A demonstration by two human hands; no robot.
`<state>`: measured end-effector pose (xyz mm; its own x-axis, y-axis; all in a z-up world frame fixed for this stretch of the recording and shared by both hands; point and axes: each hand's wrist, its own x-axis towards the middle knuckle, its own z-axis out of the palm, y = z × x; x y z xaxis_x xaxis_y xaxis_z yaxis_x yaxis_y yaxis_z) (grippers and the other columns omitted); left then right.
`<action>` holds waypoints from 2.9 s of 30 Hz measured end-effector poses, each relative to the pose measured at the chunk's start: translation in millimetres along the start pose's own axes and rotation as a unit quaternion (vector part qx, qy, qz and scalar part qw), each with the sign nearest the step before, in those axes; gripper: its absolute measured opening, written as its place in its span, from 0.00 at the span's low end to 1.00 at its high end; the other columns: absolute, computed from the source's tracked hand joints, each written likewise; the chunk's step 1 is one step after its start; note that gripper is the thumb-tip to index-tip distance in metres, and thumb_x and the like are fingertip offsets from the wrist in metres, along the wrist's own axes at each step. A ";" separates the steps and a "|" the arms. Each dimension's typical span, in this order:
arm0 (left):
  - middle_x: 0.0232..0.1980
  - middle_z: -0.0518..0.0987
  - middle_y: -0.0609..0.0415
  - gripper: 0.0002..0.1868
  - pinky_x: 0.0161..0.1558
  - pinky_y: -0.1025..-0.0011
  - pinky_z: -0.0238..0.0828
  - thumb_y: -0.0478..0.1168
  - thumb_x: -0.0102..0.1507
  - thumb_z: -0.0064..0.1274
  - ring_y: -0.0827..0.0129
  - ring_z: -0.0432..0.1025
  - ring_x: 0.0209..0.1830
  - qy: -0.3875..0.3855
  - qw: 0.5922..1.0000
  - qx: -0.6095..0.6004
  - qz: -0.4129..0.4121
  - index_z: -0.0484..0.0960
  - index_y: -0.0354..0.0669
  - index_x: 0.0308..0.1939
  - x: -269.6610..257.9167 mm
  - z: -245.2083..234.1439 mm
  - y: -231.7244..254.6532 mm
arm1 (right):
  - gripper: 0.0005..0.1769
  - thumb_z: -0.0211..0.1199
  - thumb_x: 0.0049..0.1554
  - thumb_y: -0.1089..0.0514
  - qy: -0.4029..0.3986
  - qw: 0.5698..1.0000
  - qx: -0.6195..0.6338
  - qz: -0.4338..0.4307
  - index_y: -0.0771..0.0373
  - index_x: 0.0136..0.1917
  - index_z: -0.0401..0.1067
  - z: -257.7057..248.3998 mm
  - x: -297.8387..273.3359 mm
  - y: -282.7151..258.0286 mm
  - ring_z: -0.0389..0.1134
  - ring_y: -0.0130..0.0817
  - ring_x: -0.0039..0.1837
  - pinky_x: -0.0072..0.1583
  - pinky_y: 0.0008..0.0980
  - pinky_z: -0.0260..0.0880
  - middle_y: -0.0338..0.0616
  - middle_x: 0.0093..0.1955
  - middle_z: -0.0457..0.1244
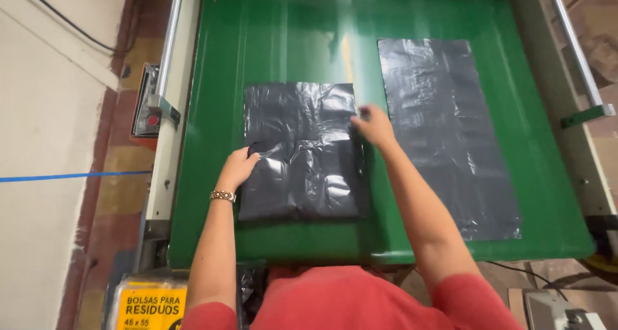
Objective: Folding black plastic bags and inserting them into yellow printed packaging sleeves at a factory workstation.
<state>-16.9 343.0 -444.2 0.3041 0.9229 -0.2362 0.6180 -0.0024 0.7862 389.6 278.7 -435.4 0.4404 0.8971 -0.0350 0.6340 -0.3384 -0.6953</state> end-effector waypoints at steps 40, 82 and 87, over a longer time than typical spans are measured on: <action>0.53 0.73 0.54 0.16 0.51 0.54 0.65 0.42 0.60 0.49 0.58 0.66 0.56 0.238 0.868 0.339 0.274 0.76 0.50 0.52 -72.7 65.6 88.0 | 0.44 0.56 0.56 0.31 -0.017 0.927 0.069 -0.369 0.63 0.74 0.60 33.9 -176.1 -98.8 0.57 0.53 0.74 0.74 0.49 0.53 0.57 0.71 0.59; 0.54 0.64 0.58 0.24 0.60 0.67 0.48 0.61 0.66 0.26 0.68 0.58 0.56 -0.339 0.939 -0.048 -0.033 0.62 0.47 0.51 -72.7 11.8 30.0 | 0.17 0.60 0.57 0.57 -0.032 0.756 0.611 0.232 0.67 0.58 0.71 103.3 -300.7 -37.3 0.68 0.34 0.55 0.60 0.31 0.68 0.47 0.56 0.69; 0.29 0.76 0.46 0.20 0.37 0.60 0.61 0.53 0.69 0.41 0.55 0.68 0.30 -0.142 0.968 0.170 0.118 0.68 0.39 0.34 -91.2 26.1 30.1 | 0.09 0.57 0.61 0.59 -0.133 0.724 0.602 0.308 0.55 0.42 0.57 50.0 -294.2 -24.6 0.67 0.31 0.39 0.43 0.30 0.68 0.41 0.38 0.63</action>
<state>-7.1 248.7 -413.9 0.6223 0.7389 -0.2583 0.6957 -0.3709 0.6151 212.6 37.3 -443.9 0.1645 0.7584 -0.6308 -0.7159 -0.3481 -0.6052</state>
